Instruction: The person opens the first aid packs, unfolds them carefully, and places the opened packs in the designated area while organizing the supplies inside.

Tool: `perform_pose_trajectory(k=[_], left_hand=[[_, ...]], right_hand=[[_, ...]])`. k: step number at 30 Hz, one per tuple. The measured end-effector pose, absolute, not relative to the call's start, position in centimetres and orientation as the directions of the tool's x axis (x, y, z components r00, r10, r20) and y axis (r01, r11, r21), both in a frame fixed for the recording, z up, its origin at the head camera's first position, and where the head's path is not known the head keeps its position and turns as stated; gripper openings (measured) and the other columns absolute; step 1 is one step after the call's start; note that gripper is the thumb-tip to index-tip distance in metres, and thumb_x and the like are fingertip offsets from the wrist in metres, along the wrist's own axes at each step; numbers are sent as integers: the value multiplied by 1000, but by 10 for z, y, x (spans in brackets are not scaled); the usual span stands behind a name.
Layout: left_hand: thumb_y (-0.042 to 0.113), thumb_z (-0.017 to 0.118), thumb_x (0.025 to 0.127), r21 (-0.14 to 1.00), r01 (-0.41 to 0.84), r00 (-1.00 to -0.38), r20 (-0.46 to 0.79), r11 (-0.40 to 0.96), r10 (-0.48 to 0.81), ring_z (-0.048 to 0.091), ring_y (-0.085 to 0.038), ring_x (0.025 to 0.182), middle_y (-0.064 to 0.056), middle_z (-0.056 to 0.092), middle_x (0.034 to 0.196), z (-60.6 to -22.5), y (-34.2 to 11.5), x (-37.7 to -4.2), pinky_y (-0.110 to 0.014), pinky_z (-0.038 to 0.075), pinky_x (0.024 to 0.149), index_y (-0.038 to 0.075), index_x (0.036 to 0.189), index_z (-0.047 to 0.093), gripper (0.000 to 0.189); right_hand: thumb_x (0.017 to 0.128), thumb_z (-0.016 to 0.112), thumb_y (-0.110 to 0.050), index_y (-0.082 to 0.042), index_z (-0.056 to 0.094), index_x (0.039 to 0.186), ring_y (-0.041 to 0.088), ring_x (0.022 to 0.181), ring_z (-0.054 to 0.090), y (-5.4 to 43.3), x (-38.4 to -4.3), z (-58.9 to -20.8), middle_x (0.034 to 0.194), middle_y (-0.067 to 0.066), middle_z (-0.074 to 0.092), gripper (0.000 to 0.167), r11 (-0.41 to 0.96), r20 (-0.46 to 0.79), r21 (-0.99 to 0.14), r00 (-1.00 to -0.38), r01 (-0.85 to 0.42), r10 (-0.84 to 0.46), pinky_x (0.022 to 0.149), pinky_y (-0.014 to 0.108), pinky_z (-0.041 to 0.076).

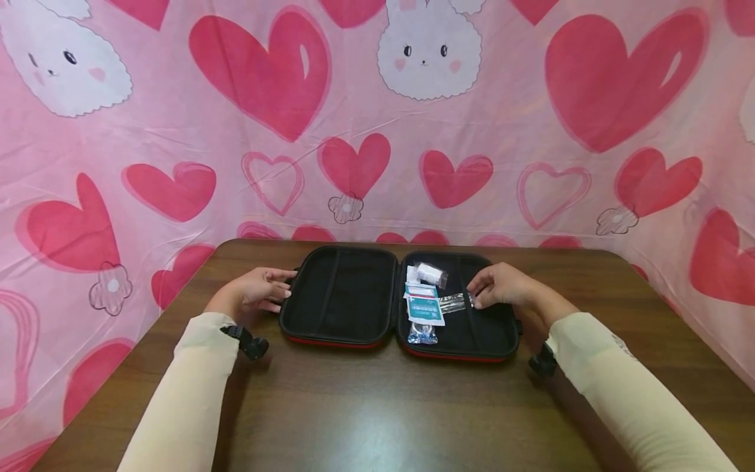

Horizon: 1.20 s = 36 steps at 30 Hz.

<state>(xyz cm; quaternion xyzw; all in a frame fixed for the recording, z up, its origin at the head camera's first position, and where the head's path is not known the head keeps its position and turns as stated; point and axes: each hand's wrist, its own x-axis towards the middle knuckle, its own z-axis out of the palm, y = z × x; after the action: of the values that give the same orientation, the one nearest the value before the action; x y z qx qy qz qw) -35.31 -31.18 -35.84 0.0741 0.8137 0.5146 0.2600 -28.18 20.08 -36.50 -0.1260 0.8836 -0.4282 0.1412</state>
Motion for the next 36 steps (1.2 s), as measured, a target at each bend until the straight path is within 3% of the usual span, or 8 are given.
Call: perform_pose_trajectory(k=[11,21,27,36], left_hand=[[-1,58,95,880,-130,-848,-337,456,410,64,-17,95,-31,45,140,-358,-313,-353,-37,57,80,1,151,31,62],[-1,57,95,878,-132,-850,-338,460,403,63,-19,95,-29,48,138,-357,-312,-352,-37,57,80,1,151,32,61],[0,58,95,876,-130,-850,-340,465,402,64,-19,96,-30,47,139,-357,-312,-352,-37,58,80,1,151,32,62],[0,58,95,876,-127,-854,-335,465,399,64,-19,96,-30,46,139,-358,-312,-352,-37,57,80,1,151,32,62]], right_hand=[[72,75,8,4,58,92,16,77,62,172,-276,-351,83,8,63,27,684,-63,-686,-917,-248,-395,69,28,55],[81,72,5,4,60,105,22,90,65,174,-271,-346,98,12,65,27,741,-114,-630,-916,-232,-384,82,38,56],[82,74,1,6,62,107,23,88,66,173,-272,-329,95,11,69,27,759,-86,-591,-915,-272,-394,81,40,57],[85,73,0,9,61,111,25,90,65,165,-291,-318,103,20,67,30,710,-49,-653,-921,-264,-387,82,40,57]])
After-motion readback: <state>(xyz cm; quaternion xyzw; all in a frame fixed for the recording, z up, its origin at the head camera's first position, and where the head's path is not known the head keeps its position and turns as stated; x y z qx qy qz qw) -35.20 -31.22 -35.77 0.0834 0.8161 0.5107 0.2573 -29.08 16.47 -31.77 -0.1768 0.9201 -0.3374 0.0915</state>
